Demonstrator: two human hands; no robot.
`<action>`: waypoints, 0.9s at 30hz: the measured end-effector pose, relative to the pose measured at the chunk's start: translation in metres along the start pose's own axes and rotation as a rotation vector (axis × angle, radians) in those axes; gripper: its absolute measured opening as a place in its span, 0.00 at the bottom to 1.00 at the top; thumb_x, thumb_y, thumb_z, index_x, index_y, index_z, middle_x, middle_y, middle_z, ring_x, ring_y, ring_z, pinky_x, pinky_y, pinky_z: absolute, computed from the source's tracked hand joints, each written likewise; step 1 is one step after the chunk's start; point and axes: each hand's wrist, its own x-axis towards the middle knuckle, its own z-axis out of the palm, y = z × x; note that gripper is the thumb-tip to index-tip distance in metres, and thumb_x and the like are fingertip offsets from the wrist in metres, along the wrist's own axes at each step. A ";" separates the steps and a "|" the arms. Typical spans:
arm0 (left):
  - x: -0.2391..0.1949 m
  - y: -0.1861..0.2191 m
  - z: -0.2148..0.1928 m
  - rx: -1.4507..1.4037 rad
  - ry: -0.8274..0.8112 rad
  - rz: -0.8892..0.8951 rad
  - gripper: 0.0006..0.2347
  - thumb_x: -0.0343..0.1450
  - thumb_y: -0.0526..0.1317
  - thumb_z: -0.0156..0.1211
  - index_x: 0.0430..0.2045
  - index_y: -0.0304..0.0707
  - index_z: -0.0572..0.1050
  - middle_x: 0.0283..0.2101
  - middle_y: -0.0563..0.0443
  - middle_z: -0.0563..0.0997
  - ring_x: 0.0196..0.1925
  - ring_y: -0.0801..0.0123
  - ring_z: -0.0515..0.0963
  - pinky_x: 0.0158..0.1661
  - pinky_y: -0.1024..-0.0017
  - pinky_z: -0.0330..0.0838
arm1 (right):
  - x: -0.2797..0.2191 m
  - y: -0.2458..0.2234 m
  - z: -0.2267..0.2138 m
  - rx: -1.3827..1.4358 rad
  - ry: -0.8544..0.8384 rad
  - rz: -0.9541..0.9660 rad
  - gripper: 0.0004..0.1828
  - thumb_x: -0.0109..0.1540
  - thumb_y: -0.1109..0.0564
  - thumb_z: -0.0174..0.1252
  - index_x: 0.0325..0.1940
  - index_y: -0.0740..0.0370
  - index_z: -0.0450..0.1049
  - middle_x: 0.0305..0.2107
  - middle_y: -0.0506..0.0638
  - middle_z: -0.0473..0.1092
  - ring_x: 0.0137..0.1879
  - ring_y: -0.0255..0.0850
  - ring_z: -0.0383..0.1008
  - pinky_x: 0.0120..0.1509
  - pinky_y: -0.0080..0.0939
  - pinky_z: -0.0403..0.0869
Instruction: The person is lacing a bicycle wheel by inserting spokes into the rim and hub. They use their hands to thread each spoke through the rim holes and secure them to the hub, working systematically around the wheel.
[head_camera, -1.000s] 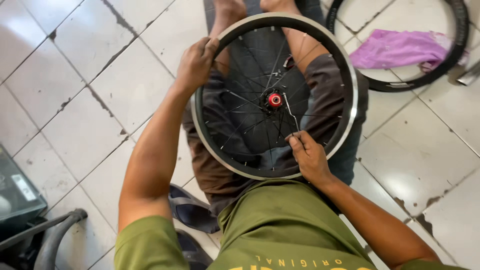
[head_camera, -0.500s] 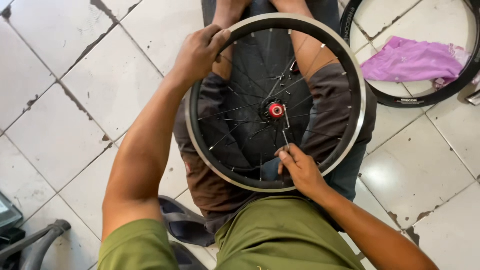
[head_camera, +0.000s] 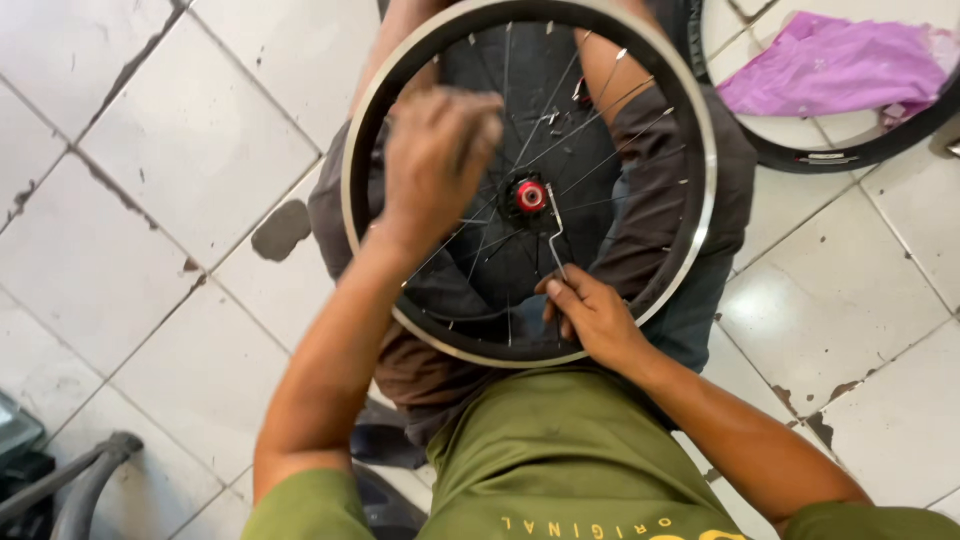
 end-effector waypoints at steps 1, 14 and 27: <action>-0.007 0.008 0.007 -0.008 0.005 0.014 0.12 0.88 0.45 0.55 0.49 0.38 0.83 0.49 0.48 0.89 0.53 0.58 0.85 0.58 0.61 0.71 | 0.004 0.008 0.000 -0.001 0.015 -0.006 0.17 0.79 0.47 0.50 0.51 0.57 0.81 0.31 0.45 0.82 0.27 0.32 0.76 0.40 0.35 0.75; -0.095 0.031 0.016 0.002 0.240 -0.181 0.02 0.81 0.38 0.66 0.42 0.43 0.84 0.41 0.57 0.86 0.43 0.58 0.86 0.47 0.63 0.75 | -0.010 0.028 -0.011 0.116 0.251 -0.197 0.18 0.76 0.57 0.58 0.68 0.63 0.83 0.34 0.55 0.80 0.27 0.37 0.74 0.34 0.43 0.76; -0.104 0.041 0.026 0.027 0.109 -0.170 0.06 0.80 0.42 0.69 0.43 0.41 0.84 0.32 0.52 0.86 0.31 0.59 0.85 0.43 0.65 0.78 | 0.026 -0.005 -0.024 0.351 0.232 -0.344 0.25 0.82 0.55 0.45 0.81 0.66 0.73 0.36 0.68 0.83 0.44 0.55 0.89 0.51 0.57 0.89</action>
